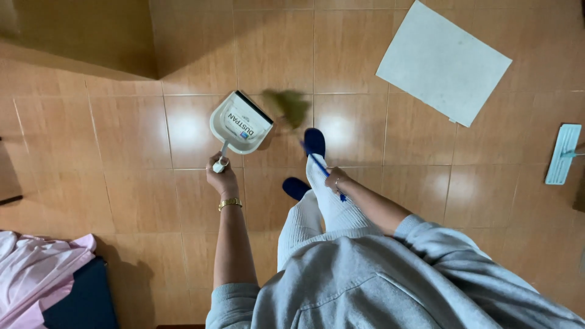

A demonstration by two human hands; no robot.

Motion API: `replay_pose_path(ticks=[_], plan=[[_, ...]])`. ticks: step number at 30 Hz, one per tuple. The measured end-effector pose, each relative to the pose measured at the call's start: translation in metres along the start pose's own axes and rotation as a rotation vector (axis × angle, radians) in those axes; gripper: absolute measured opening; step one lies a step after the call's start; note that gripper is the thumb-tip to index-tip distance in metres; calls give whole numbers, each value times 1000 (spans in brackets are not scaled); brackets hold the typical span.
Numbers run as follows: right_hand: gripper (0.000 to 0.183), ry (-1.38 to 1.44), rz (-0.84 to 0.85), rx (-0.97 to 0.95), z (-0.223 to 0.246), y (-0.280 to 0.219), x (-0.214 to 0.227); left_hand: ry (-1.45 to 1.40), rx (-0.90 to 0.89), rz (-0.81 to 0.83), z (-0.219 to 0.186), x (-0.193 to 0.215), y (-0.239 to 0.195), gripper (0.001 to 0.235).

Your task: The person sweeps a tiled floor using a broom and dustpan, moving around furniture and collecting debris into the dustpan. The person navigates around chairs, a bed, and a wooden cabinet while sweeping.

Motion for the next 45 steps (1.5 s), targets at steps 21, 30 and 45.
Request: replay_pose_path(ticks=[21,30,45], plan=[[61,190,-469,35,-5,-58,364,-24,28,-119,-64,29,44,20],[70,-243,38,-118,169,29,192,-49,68,-119,-67,30,63,23],[65,-33,-320,64,173,-102,398,-157,170,-234,-88,49,87,24]])
Point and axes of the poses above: each hand's wrist, its own y-axis towards the middle knuckle, its own x-axis out of the back of the hand, z = x × y, the point moved 7 cm from there along y, towards the middle knuckle, and after that the axes turned 15 degrees about z, right-handed, at the moved point
